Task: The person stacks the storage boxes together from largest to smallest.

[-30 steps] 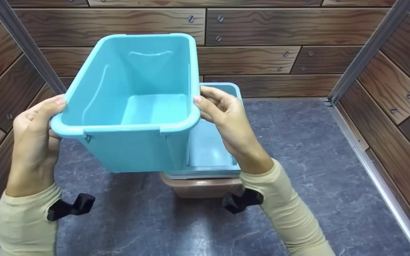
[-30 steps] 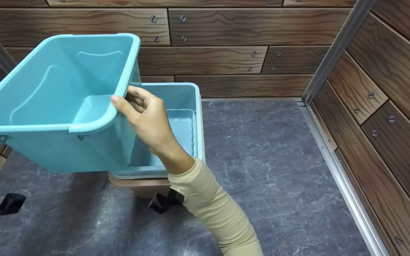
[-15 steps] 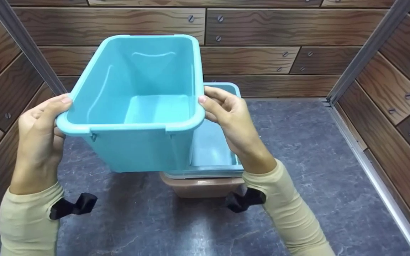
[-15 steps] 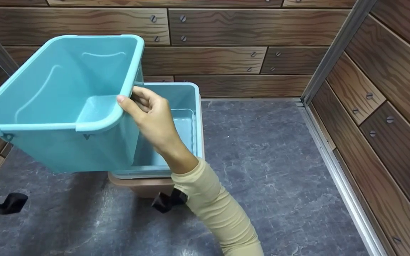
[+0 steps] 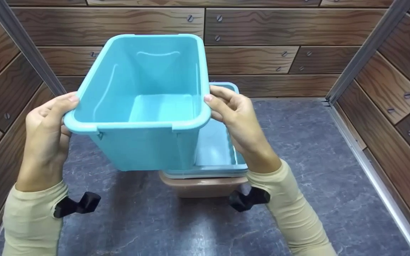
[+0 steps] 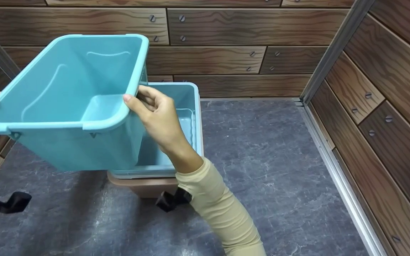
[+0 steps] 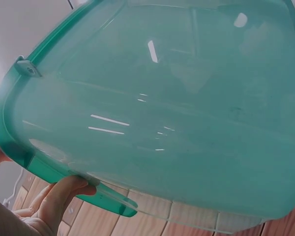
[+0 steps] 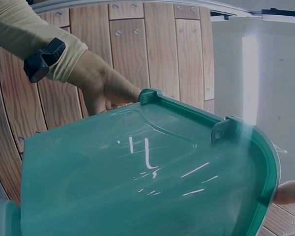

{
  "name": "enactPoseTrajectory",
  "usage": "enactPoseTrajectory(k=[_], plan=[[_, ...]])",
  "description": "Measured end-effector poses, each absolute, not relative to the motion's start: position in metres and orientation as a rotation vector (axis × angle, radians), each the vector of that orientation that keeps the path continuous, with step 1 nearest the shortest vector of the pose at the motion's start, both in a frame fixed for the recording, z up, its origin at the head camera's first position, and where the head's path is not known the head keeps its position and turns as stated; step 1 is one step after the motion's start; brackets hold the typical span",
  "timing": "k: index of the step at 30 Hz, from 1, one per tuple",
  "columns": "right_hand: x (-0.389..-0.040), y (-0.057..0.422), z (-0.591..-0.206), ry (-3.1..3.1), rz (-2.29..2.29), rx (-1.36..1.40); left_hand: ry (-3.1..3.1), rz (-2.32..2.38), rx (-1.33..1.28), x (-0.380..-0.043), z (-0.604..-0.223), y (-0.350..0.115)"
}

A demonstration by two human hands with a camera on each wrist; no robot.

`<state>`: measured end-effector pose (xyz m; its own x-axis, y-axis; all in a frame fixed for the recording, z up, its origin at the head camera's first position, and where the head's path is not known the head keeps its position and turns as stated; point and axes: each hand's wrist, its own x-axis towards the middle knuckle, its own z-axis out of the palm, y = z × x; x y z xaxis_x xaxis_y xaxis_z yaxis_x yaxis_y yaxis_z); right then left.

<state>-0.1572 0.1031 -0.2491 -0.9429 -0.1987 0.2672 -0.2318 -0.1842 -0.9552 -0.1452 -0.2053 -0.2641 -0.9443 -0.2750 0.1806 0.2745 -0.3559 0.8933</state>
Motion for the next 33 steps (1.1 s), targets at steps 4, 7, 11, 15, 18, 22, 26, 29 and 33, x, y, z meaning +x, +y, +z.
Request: enactPoseTrajectory(k=[4,7,11,15,18,22,26,29,33], plan=[[-0.158,0.105,-0.25,-2.003,2.336,0.521,-1.536,-2.347,-0.003,-0.145,-0.264,-0.203],[-0.159,0.108,-0.252,-1.999,2.332,0.518,-1.542,-2.342,0.0,-0.145,-0.263,-0.201],[-0.16,0.11,-0.252,-1.993,2.331,0.506,-1.57,-2.317,0.01,-0.146,-0.262,-0.197],[-0.16,0.11,-0.251,-1.997,2.334,0.472,-1.59,-2.299,0.02,-0.146,-0.262,-0.194],[-0.161,0.112,-0.252,-1.991,2.34,0.456,-1.596,-2.298,0.024,-0.146,-0.262,-0.193],[-0.161,0.114,-0.252,-1.992,2.343,0.453,-1.601,-2.303,0.019,-0.146,-0.262,-0.191],[-0.161,0.116,-0.251,-2.006,2.336,0.444,-1.606,-2.308,0.018,-0.146,-0.261,-0.19],[-0.162,0.118,-0.252,-1.993,2.345,0.439,-1.613,-2.309,0.017,-0.146,-0.261,-0.188],[-0.163,0.12,-0.252,-1.978,2.352,0.434,-1.619,-2.303,0.02,-0.146,-0.262,-0.186]])
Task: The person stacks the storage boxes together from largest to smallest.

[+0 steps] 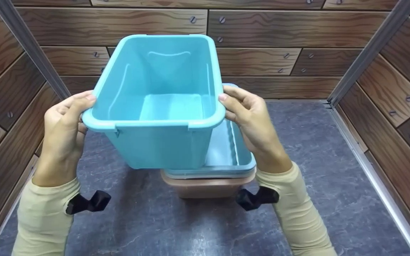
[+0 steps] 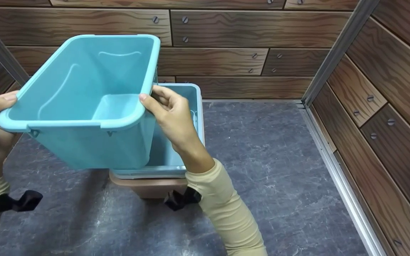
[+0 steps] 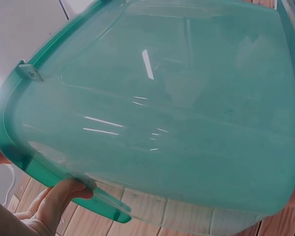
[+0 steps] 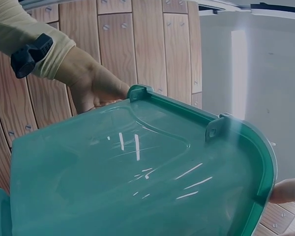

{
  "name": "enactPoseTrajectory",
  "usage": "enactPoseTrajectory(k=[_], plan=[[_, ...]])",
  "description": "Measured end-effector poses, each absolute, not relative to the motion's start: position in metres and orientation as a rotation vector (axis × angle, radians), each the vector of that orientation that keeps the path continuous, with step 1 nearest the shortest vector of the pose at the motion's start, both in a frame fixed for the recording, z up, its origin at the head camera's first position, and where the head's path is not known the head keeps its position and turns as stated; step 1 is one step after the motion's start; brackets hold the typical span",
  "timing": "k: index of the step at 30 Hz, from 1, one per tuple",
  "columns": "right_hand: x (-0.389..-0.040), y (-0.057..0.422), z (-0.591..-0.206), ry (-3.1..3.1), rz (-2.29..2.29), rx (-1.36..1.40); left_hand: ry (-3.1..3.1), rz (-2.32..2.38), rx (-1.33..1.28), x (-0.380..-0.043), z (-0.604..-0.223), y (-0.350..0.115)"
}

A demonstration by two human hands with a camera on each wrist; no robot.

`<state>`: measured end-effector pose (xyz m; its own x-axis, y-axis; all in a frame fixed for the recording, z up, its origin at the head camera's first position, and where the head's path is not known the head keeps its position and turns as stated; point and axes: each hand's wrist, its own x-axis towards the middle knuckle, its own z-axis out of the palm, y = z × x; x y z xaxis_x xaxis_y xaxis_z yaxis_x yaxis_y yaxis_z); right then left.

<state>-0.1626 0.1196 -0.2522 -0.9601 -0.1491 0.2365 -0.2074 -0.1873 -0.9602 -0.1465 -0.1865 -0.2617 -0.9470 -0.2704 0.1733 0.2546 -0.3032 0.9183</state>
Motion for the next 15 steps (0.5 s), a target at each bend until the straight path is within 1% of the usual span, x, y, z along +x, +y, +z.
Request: enactPoseTrajectory(k=[15], plan=[[-0.164,0.13,-0.254,-1.946,2.367,0.42,-1.612,-2.239,-0.027,-0.145,-0.262,-0.172]])
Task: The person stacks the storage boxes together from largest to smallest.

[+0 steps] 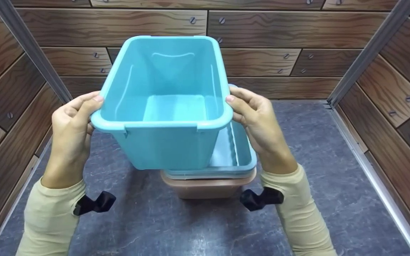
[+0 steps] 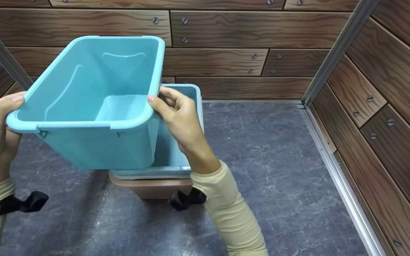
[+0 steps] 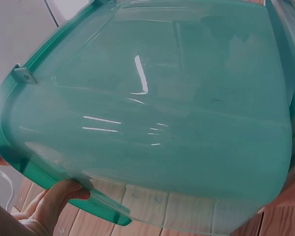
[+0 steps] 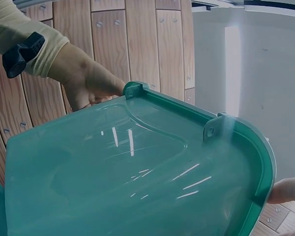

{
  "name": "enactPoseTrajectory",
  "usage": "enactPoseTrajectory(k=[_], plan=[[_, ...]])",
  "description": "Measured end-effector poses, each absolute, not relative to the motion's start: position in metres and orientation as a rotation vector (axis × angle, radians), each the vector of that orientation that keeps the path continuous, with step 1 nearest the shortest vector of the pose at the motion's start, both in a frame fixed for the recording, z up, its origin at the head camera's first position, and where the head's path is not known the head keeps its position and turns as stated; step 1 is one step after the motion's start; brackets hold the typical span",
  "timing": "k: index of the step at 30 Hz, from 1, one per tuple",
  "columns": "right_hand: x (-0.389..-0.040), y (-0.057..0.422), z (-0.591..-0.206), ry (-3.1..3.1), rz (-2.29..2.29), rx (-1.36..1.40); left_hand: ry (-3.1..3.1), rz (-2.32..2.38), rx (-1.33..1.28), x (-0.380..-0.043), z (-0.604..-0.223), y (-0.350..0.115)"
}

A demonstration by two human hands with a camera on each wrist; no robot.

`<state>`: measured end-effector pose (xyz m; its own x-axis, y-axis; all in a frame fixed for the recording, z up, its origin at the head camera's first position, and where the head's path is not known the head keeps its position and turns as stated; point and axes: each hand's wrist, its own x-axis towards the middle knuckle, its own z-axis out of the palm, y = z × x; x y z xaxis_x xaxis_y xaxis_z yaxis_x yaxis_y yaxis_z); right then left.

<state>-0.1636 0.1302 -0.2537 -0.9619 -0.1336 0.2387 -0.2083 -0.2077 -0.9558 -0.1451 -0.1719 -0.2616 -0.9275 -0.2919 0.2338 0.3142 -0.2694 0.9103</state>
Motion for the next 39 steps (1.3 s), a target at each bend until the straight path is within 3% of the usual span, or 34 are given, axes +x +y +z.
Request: enactPoseTrajectory(k=[39], plan=[[-0.161,0.153,-0.253,-1.906,2.363,0.371,-1.684,-2.166,-0.1,-0.153,-0.263,-0.149]])
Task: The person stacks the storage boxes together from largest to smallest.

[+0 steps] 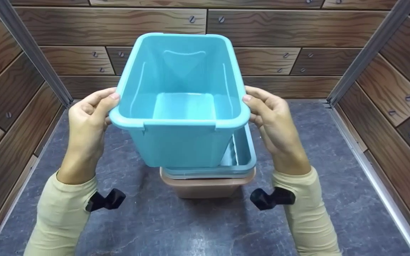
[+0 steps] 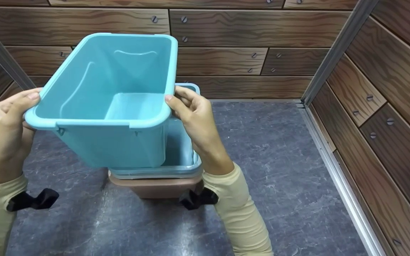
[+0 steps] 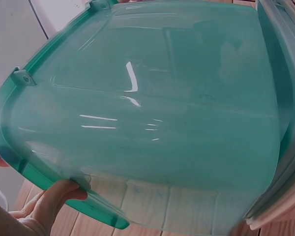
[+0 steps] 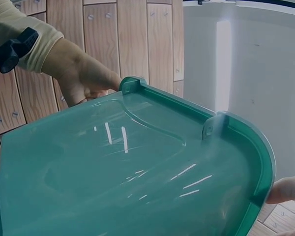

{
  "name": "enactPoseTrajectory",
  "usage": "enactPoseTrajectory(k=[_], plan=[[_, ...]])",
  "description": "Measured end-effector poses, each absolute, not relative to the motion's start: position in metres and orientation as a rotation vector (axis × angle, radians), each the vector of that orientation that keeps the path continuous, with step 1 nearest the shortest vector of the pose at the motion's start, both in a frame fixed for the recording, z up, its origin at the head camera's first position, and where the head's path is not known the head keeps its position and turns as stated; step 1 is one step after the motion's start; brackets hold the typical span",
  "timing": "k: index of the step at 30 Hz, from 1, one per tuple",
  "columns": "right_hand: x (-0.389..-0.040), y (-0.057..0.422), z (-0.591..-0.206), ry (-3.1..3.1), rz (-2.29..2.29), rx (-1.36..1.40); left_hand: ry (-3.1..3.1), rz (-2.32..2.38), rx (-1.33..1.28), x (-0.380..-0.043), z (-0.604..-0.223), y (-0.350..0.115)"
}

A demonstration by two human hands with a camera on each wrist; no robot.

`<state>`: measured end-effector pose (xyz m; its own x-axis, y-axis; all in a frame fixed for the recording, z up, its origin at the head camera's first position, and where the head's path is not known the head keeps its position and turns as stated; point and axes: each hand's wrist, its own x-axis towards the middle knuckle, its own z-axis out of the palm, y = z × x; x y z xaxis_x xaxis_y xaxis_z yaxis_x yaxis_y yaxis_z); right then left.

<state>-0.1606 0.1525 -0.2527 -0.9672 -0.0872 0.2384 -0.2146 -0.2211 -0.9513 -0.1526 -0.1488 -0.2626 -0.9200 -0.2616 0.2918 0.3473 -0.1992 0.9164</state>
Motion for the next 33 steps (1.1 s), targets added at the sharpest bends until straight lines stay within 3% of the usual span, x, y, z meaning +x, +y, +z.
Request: enactPoseTrajectory(k=[33], plan=[[-0.164,0.173,-0.257,-1.861,2.374,0.325,-1.751,-2.18,-0.143,-0.161,-0.267,-0.13]])
